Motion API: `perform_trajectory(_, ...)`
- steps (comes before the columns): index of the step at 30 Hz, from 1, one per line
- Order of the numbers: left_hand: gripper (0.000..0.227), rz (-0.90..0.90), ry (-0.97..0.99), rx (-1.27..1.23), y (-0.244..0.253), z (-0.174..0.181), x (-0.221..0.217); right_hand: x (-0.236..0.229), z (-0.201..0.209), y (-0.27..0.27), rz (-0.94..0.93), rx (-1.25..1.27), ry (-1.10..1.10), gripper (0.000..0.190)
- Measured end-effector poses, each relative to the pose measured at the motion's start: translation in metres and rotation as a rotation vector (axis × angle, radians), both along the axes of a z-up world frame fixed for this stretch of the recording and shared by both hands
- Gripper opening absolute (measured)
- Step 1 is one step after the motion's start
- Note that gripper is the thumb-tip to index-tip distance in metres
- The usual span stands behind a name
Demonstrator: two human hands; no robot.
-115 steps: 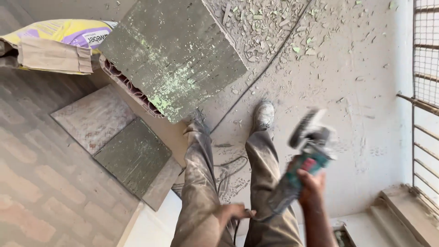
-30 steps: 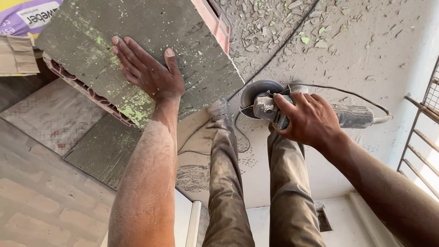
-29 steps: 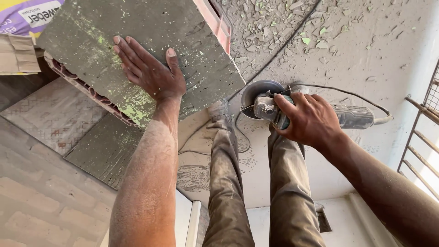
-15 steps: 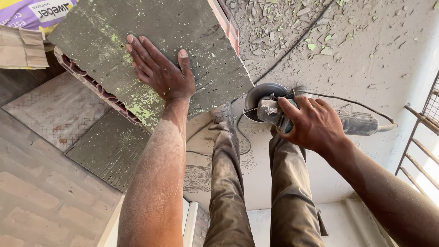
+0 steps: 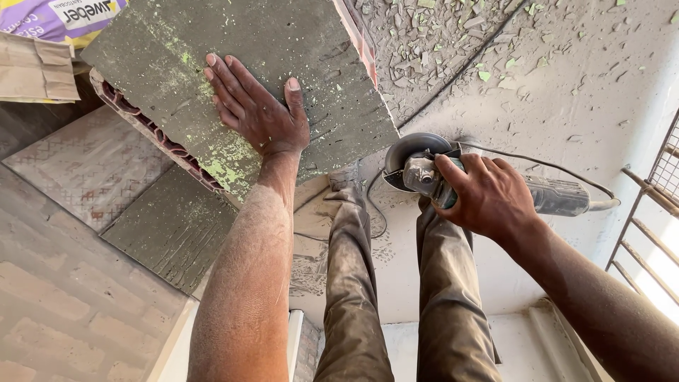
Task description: Grinding the edge of a ceiling tile using a handheld angle grinder
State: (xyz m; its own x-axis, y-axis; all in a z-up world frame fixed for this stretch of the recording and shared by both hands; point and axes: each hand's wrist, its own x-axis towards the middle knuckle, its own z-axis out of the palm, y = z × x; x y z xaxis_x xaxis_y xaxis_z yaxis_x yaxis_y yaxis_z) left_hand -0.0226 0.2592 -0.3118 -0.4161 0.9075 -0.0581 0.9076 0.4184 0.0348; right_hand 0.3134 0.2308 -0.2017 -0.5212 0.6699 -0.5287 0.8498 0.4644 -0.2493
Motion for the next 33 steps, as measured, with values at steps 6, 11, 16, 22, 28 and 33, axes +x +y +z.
perform_trajectory(6,0.089,0.001,-0.007,0.011,-0.001,-0.001,-0.001,-0.002,-0.001,-0.001,0.002,0.004,0.018,0.077)
perform_trajectory(11,0.089,0.0,-0.006,-0.007,-0.001,0.001,-0.001,-0.005,-0.001,0.001,0.013,-0.021,0.003,0.079)
perform_trajectory(16,0.09,0.004,0.006,-0.003,0.0,0.0,0.0,-0.008,-0.002,0.001,0.021,-0.068,-0.013,0.081)
perform_trajectory(22,0.089,0.012,0.009,-0.007,0.0,0.001,0.0,-0.013,-0.005,-0.003,0.044,-0.067,-0.002,0.084)
perform_trajectory(28,0.089,-0.001,-0.014,0.009,-0.001,0.001,0.0,-0.019,-0.011,-0.008,0.071,-0.112,-0.008,0.093)
perform_trajectory(33,0.089,0.01,-0.026,0.005,-0.001,0.0,0.001,-0.023,-0.014,-0.012,0.074,-0.083,0.016,0.087)
